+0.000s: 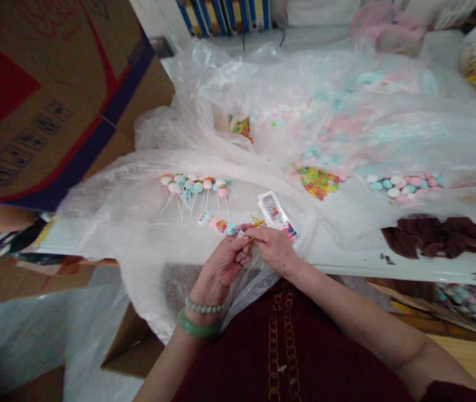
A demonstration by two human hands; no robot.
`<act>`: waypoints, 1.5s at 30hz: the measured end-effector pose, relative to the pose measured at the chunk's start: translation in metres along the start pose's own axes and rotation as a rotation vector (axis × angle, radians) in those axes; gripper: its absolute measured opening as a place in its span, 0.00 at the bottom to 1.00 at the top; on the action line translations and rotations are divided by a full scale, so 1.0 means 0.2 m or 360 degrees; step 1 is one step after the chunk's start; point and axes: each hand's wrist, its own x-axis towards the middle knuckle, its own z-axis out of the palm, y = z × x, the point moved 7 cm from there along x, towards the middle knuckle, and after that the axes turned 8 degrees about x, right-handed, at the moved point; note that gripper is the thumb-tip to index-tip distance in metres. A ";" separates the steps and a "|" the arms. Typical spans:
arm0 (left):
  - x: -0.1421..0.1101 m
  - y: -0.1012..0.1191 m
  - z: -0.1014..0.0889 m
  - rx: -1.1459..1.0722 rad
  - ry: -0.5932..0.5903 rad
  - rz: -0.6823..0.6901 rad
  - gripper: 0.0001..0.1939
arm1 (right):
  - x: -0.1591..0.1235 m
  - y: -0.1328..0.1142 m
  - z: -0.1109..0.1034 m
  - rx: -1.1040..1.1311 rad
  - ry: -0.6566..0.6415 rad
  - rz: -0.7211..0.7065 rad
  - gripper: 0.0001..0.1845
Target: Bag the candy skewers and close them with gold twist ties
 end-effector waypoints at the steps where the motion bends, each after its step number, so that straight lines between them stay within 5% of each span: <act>1: 0.00 0.01 -0.01 -0.0022 -0.0013 0.0011 0.11 | 0.00 -0.01 0.00 -0.0053 0.0027 -0.0047 0.14; 4: 0.01 0.02 -0.04 -0.0173 -0.0001 0.0067 0.12 | -0.02 -0.03 0.00 -0.0238 0.0081 -0.0187 0.13; 9: 0.06 -0.01 -0.10 -0.0312 0.0270 0.0106 0.11 | -0.06 -0.12 0.05 -0.0663 0.0109 -0.0302 0.11; 14: 0.07 -0.01 -0.02 -0.0444 0.0285 0.0080 0.08 | -0.03 -0.20 0.08 -0.1031 0.0173 -0.0313 0.13; 18: 0.04 -0.01 0.05 -0.0412 0.0085 -0.0015 0.09 | 0.04 -0.06 0.04 -0.0146 0.0197 0.0161 0.09; 22: -0.02 0.02 0.01 -0.0153 -0.0046 0.0084 0.19 | 0.03 0.07 0.14 0.0920 -0.0101 0.0668 0.13; 25: -0.06 0.04 -0.02 0.0081 -0.0131 0.0156 0.17 | -0.02 0.09 0.17 0.1296 -0.0133 0.0930 0.15; 27: -0.08 0.07 -0.05 0.0262 -0.0051 0.0269 0.10 | -0.02 0.07 0.08 0.0987 0.0100 0.0833 0.12; 30: -0.10 0.10 -0.06 0.0466 0.0046 0.0323 0.13 | 0.02 -0.04 -0.04 0.0544 0.0411 0.0481 0.10; 34: -0.10 0.01 0.00 0.0436 -0.0130 0.0010 0.17 | 0.12 -0.07 0.06 0.0923 0.0174 0.0482 0.16; 38: -0.10 0.05 -0.14 0.0513 0.0486 0.0221 0.12 | 0.20 0.00 0.03 0.1048 0.0554 0.0503 0.16; 40: -0.12 0.10 -0.20 0.0588 0.0707 0.0410 0.11 | 0.25 0.02 0.03 0.0920 0.0473 0.0519 0.13; 42: -0.12 0.12 -0.25 0.0575 0.0756 0.0469 0.11 | 0.29 0.04 0.00 0.0500 0.0358 0.0507 0.10; 45: -0.11 0.12 -0.30 0.0428 0.0734 0.0337 0.10 | 0.34 0.07 -0.05 -0.0587 0.0205 0.0469 0.11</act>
